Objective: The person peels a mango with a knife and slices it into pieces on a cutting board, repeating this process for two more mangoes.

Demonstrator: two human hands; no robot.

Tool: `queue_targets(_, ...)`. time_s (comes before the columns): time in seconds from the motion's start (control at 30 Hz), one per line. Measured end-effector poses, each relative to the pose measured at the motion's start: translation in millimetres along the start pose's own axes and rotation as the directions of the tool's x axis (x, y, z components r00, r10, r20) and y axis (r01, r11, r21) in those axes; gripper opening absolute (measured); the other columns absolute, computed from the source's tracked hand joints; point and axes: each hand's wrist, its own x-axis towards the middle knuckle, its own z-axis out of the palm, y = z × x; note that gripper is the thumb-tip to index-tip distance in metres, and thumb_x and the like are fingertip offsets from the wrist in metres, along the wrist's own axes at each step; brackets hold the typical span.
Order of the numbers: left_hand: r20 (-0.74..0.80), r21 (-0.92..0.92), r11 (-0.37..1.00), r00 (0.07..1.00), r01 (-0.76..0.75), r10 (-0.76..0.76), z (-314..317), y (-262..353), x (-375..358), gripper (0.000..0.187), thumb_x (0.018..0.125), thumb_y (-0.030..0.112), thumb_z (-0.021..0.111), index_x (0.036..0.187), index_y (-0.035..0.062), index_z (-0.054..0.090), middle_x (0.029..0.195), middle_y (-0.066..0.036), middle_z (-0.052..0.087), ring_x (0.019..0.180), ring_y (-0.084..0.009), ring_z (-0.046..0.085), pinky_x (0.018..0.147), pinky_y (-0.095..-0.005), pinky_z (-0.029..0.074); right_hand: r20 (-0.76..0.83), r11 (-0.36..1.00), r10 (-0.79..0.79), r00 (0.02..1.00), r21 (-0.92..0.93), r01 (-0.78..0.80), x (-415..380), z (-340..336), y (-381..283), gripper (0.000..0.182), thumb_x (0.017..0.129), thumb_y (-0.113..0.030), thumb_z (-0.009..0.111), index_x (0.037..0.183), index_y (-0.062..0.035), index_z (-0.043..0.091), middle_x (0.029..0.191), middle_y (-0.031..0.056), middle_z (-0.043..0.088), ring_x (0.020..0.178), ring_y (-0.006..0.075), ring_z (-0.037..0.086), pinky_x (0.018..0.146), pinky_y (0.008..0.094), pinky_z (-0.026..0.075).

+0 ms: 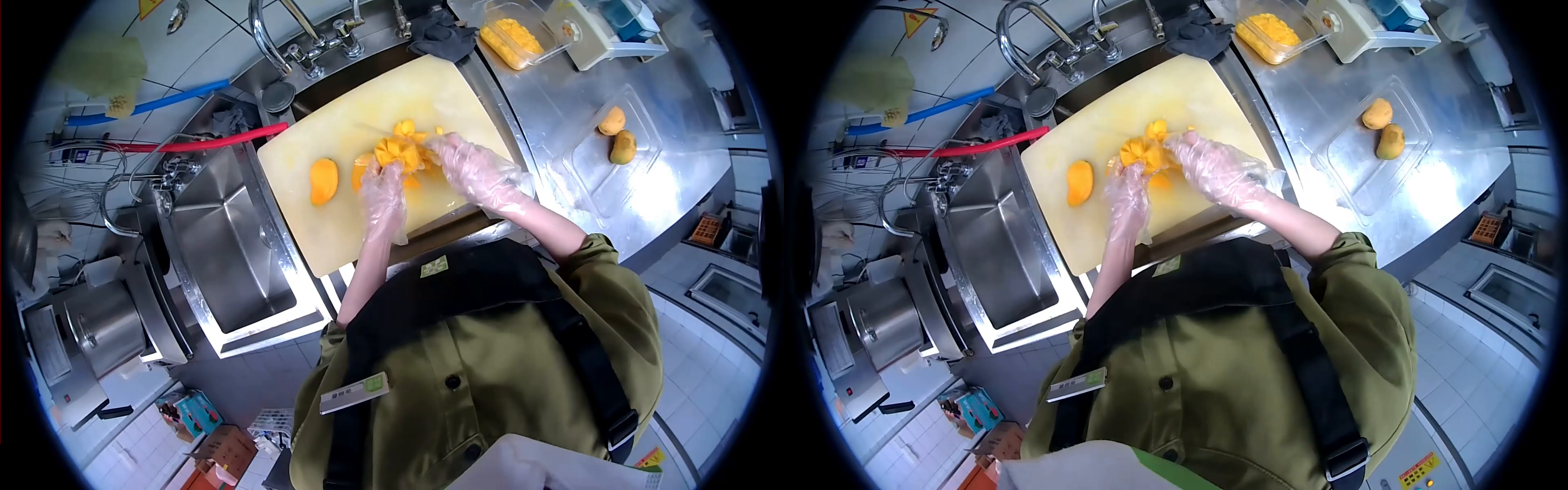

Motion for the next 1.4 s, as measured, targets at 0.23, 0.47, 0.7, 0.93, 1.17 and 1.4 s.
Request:
queue_targets(0.23, -0.202, -0.116, 0.987, 0.971, 0.107, -0.129, 7, -7, -9, 0.016, 0.084, 0.013, 0.054, 0.097, 0.0042, 0.052, 0.068, 0.002, 0.051, 0.054, -0.0043, 0.042, 0.046, -0.0179, 0.034, -0.007, 0.925, -0.259, 0.966, -0.291, 0.246, -17, 11, 9, 0.037, 0.076, -0.01, 0.049, 0.113, -0.003, 0.049, 0.098, 0.0153, 0.055, 0.06, 0.0237, 0.058, 0.051, 0.0333, 0.048)
queue_targets(0.47, -0.254, -0.514, 0.837, 0.899, 0.186, -0.356, 11, -15, -13, 0.016, 0.086, 0.021, 0.048, 0.089, 0.0061, 0.052, 0.059, 0.003, 0.045, 0.048, -0.005, 0.039, 0.044, -0.0192, 0.033, -0.023, 0.868, -0.207, 0.978, -0.466, 0.173, -27, 45, 8, 0.038, 0.078, -0.013, 0.045, 0.115, -0.0031, 0.049, 0.099, 0.0137, 0.055, 0.056, 0.0213, 0.057, 0.049, 0.0321, 0.047)
queue_targets(0.7, -0.278, -0.007, 0.988, 0.949, 0.153, -0.149, 11, -26, -26, 0.022, 0.084, 0.024, 0.047, 0.093, 0.0041, 0.053, 0.072, -0.003, 0.049, 0.06, -0.0099, 0.045, 0.052, -0.0239, 0.039, 0.016, 0.974, -0.019, 1.0, -0.227, 0.022, -22, 51, 0, 0.032, 0.079, -0.014, 0.045, 0.109, -0.0026, 0.052, 0.092, 0.0143, 0.057, 0.059, 0.0261, 0.059, 0.051, 0.0375, 0.048)
queue_targets(0.93, -0.19, -0.096, 0.994, 0.979, 0.053, -0.07, -1, -32, -27, 0.026, 0.083, 0.016, 0.042, 0.105, 0.0038, 0.048, 0.092, -0.006, 0.051, 0.079, -0.0141, 0.049, 0.064, -0.0258, 0.043, 0.049, 0.887, -0.039, 0.998, -0.459, 0.057, -24, 78, 11, 0.026, 0.083, -0.013, 0.044, 0.104, -0.0018, 0.051, 0.081, 0.0163, 0.058, 0.06, 0.0293, 0.059, 0.052, 0.0413, 0.047)
queue_targets(1.17, -0.172, -0.519, 0.854, 0.975, 0.031, -0.14, 5, -22, -25, 0.035, 0.082, 0.007, 0.045, 0.117, 0.0075, 0.04, 0.102, -0.006, 0.05, 0.089, -0.0166, 0.05, 0.077, -0.0286, 0.044, -0.044, 0.973, 0.196, 0.98, 0.136, -0.189, -10, 53, 14, 0.022, 0.082, -0.013, 0.045, 0.1, -0.002, 0.051, 0.074, 0.0146, 0.057, 0.064, 0.0332, 0.058, 0.057, 0.0432, 0.047)
queue_targets(1.4, -0.239, 0.027, 0.999, 0.971, -0.026, 0.032, -2, -37, -25, 0.031, 0.083, 0.012, 0.05, 0.112, 0.0081, 0.039, 0.093, -0.005, 0.049, 0.076, -0.0136, 0.05, 0.065, -0.0242, 0.044, 0.176, 0.987, 0.134, 0.975, -0.109, -0.116, -30, 21, -28, 0.044, 0.081, -0.012, 0.042, 0.124, -0.0019, 0.037, 0.101, 0.0145, 0.051, 0.071, 0.0294, 0.06, 0.059, 0.0364, 0.05)
